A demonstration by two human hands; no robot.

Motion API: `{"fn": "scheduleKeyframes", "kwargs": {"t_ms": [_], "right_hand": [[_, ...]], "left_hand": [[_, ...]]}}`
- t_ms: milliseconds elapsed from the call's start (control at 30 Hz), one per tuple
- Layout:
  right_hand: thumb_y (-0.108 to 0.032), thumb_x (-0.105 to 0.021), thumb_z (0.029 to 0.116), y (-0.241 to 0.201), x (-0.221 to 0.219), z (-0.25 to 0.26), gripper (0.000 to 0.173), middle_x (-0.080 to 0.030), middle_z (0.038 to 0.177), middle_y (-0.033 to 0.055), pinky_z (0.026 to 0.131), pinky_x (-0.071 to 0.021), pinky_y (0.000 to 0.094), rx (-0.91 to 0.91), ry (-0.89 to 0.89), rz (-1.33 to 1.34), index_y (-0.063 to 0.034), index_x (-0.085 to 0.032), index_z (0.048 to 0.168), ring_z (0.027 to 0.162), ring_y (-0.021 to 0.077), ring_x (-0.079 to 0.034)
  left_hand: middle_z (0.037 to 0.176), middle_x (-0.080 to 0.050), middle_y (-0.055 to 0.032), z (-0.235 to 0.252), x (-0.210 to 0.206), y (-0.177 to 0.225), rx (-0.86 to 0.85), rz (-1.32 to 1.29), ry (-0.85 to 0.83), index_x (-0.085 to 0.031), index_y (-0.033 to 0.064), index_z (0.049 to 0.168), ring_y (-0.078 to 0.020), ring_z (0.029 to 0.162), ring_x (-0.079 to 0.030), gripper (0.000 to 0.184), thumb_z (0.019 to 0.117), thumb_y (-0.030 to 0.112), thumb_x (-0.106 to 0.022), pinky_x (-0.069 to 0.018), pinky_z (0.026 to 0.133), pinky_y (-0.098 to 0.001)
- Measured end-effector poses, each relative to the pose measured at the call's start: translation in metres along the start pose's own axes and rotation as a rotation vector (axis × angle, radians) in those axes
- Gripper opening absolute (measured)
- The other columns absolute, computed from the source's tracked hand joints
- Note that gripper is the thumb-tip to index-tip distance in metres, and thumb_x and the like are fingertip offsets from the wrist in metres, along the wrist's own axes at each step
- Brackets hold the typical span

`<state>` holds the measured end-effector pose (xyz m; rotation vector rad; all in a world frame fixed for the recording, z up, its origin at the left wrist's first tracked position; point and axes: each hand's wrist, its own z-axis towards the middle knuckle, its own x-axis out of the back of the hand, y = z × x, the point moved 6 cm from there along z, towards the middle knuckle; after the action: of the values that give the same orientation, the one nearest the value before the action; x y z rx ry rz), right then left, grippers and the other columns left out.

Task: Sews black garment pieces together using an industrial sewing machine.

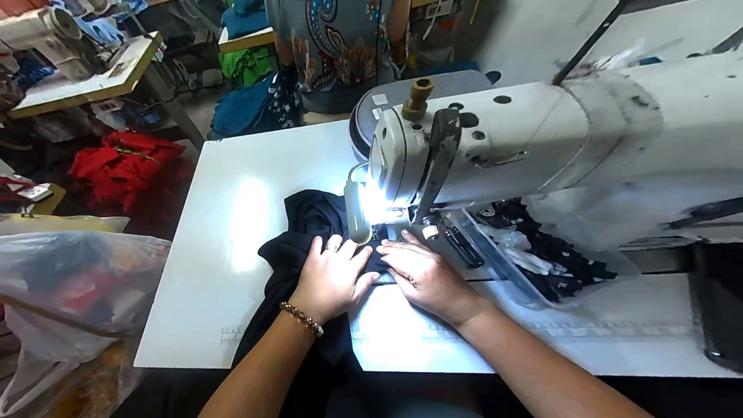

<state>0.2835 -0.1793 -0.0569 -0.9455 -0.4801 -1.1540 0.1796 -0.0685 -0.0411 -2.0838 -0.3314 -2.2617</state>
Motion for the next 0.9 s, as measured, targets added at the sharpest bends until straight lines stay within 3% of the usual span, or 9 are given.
{"fn": "scheduleKeyframes", "kwargs": {"t_ms": [67, 100, 200, 233, 300, 367, 500, 700, 900], "right_hand": [[-0.002, -0.055, 0.0901, 0.002, 0.001, 0.001, 0.022, -0.075, 0.114, 0.0153, 0.109, -0.0478, 0.0508, 0.015, -0.006, 0.0, 0.0017, -0.076, 0.095, 0.118, 0.031, -0.069], [-0.002, -0.055, 0.0907, 0.003, 0.001, 0.002, 0.022, -0.075, 0.114, 0.0152, 0.109, -0.0479, 0.0508, 0.013, -0.004, 0.001, 0.0014, -0.076, 0.095, 0.118, 0.0309, -0.069], [-0.007, -0.055, 0.0911, -0.002, -0.002, 0.003, 0.025, -0.075, 0.113, 0.0139, 0.11, -0.0465, 0.0532, -0.041, 0.017, -0.019, -0.0001, -0.077, 0.101, 0.118, 0.0313, -0.068], [-0.01, -0.055, 0.0903, -0.008, -0.003, 0.002, 0.027, -0.076, 0.112, 0.0128, 0.109, -0.0461, 0.054, -0.049, 0.03, -0.033, -0.0018, -0.078, 0.102, 0.117, 0.0313, -0.069], [-0.011, -0.057, 0.0889, -0.021, -0.004, -0.002, 0.024, -0.075, 0.106, 0.014, 0.109, -0.046, 0.0559, -0.024, 0.071, -0.039, -0.0021, -0.078, 0.096, 0.111, 0.0327, -0.07], [-0.007, -0.059, 0.0876, -0.033, -0.003, -0.011, 0.018, -0.075, 0.101, 0.016, 0.11, -0.0462, 0.0546, -0.011, 0.1, -0.04, 0.0005, -0.076, 0.087, 0.108, 0.0327, -0.071], [-0.007, -0.056, 0.0911, -0.039, 0.002, -0.032, 0.021, -0.076, 0.105, 0.0141, 0.112, -0.045, 0.0499, -0.016, 0.083, -0.083, 0.0006, -0.076, 0.089, 0.113, 0.0298, -0.07], [-0.006, -0.054, 0.0915, -0.037, 0.004, -0.036, 0.023, -0.076, 0.106, 0.0149, 0.111, -0.0474, 0.0468, -0.023, 0.076, -0.087, 0.0014, -0.076, 0.091, 0.113, 0.03, -0.07], [-0.005, -0.058, 0.0893, -0.03, 0.003, -0.025, 0.021, -0.076, 0.106, 0.0173, 0.109, -0.049, 0.0474, -0.05, 0.081, -0.053, 0.0041, -0.076, 0.09, 0.112, 0.0325, -0.071]], "left_hand": [[0.119, -0.07, -0.0062, -0.001, 0.009, -0.003, -0.09, -0.051, 0.132, -0.076, 0.0161, 0.114, -0.0303, 0.119, -0.061, 0.037, 0.1038, 0.04, -0.049, -0.0473, 0.098, -0.0533], [0.113, -0.071, -0.0049, -0.003, 0.014, -0.004, -0.121, -0.062, 0.194, -0.077, 0.0163, 0.106, -0.0294, 0.118, -0.061, 0.03, 0.1019, 0.036, -0.054, -0.0464, 0.101, -0.053], [0.116, -0.073, -0.0029, -0.009, 0.021, 0.005, -0.226, -0.058, 0.281, -0.077, 0.0169, 0.1, -0.0309, 0.134, -0.054, 0.018, 0.0973, 0.026, -0.062, -0.0237, 0.119, -0.0656], [0.113, -0.073, -0.0038, -0.01, 0.021, 0.01, -0.27, -0.082, 0.281, -0.077, 0.0148, 0.099, -0.0314, 0.136, -0.054, 0.015, 0.0966, 0.021, -0.063, -0.0212, 0.121, -0.0669], [0.101, -0.074, -0.0075, -0.012, 0.019, 0.016, -0.343, -0.151, 0.304, -0.076, 0.009, 0.096, -0.031, 0.128, -0.061, 0.013, 0.0941, 0.011, -0.064, -0.0315, 0.119, -0.0616], [0.1, -0.073, -0.0103, -0.012, 0.014, 0.015, -0.348, -0.198, 0.287, -0.075, 0.0062, 0.1, -0.03, 0.121, -0.064, 0.013, 0.094, 0.009, -0.064, -0.0391, 0.116, -0.0567], [0.129, -0.069, -0.0053, -0.016, 0.004, 0.01, -0.201, -0.096, 0.193, -0.073, 0.0151, 0.125, -0.0269, 0.125, -0.061, 0.032, 0.0976, 0.027, -0.06, -0.0419, 0.113, -0.0471], [0.126, -0.07, -0.0052, -0.02, -0.003, 0.017, -0.096, -0.02, 0.205, -0.074, 0.0143, 0.12, -0.0273, 0.122, -0.062, 0.038, 0.0988, 0.039, -0.054, -0.0428, 0.111, -0.0482], [0.126, -0.069, -0.0079, -0.011, -0.004, 0.015, -0.041, -0.003, 0.185, -0.074, 0.0106, 0.12, -0.0303, 0.123, -0.061, 0.039, 0.0991, 0.037, -0.054, -0.0438, 0.108, -0.0504]]}}
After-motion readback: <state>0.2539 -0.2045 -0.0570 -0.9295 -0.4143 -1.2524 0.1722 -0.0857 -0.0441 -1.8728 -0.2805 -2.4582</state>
